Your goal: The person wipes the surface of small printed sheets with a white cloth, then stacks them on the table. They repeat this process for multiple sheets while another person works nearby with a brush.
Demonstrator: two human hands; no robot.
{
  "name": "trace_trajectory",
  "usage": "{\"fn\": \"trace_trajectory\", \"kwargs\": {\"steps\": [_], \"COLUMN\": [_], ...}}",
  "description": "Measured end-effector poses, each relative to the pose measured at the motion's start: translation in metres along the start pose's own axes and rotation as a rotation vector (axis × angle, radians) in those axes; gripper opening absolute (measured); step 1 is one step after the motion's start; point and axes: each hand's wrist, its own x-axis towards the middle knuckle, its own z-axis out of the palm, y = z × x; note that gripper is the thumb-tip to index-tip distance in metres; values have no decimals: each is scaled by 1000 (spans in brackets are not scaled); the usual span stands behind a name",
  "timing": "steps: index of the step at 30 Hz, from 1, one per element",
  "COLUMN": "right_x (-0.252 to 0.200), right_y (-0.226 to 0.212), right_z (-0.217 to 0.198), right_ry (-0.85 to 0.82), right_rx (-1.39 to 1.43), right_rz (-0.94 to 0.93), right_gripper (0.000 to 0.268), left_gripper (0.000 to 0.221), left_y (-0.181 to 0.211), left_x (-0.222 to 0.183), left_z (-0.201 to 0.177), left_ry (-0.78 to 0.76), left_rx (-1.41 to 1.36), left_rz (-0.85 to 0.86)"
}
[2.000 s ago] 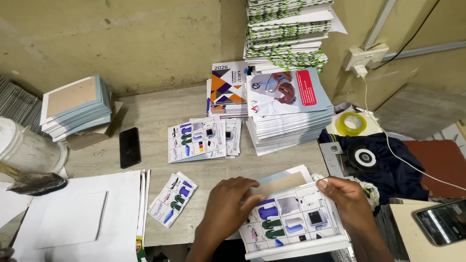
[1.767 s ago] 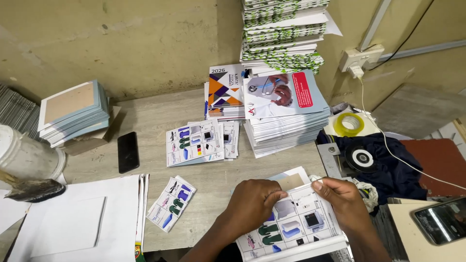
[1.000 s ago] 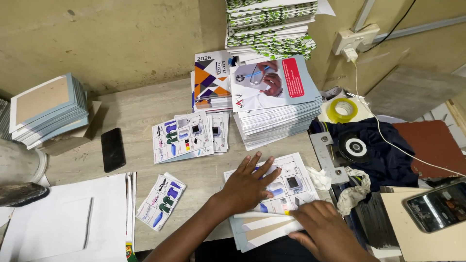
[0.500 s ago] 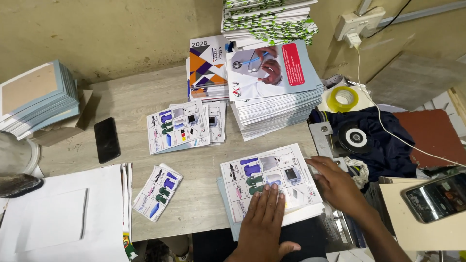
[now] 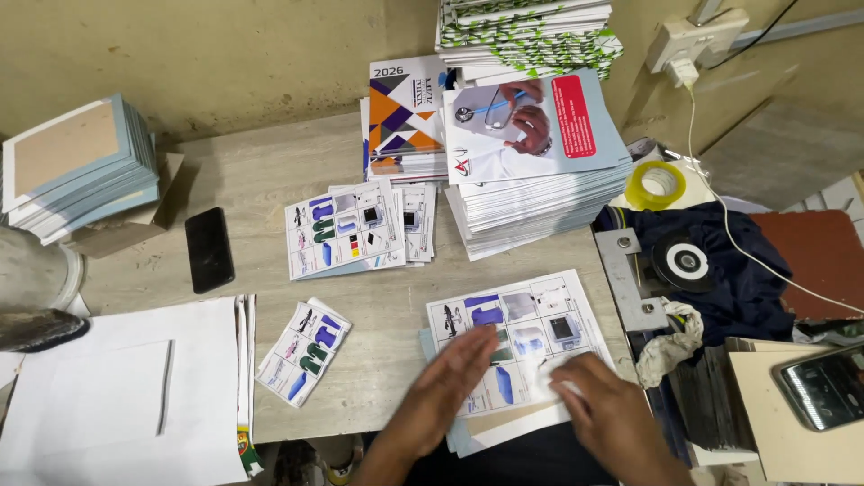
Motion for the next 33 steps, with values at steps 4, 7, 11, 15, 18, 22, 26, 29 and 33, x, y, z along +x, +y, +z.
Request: {"fn": "trace_trajectory", "kwargs": {"steps": [4, 7, 11, 15, 18, 22, 26, 29, 33], "right_x": [8, 14, 11, 1, -5, -5, 5, -3, 4], "right_y": [-71, -100, -63, 0, 4, -56, -42, -2, 29], "right_z": [62, 97, 75, 11, 28, 79, 48, 11, -7], "right_ry": [-50, -208, -191, 7, 36, -80, -41, 49, 140], "right_rx": [282, 107, 310, -89, -220, 62, 165, -18, -131], "right_rz": [-239, -357, -156, 215, 185, -10, -27, 252, 489], "right_gripper": [7, 19, 4, 8, 13, 8, 16, 8, 15], "left_gripper": [69, 71, 75, 75, 61, 56, 66, 83, 102], "left_y": [-55, -46, -50, -58, -68, -82, -66, -81, -108], "left_x": [44, 45, 48, 48, 46, 34, 20, 22, 36], "left_z": [-29, -31, -36, -36, -28, -4, 12, 28, 40], "left_ry": [-305, -213, -251, -290, -234, -188, -73, -9, 346], "left_rx": [-960, -919, -1010, -1017, -848, -584, 111, 728, 1372], "left_rz": [192, 100, 64, 111, 282, 486, 579, 673, 1002]}}
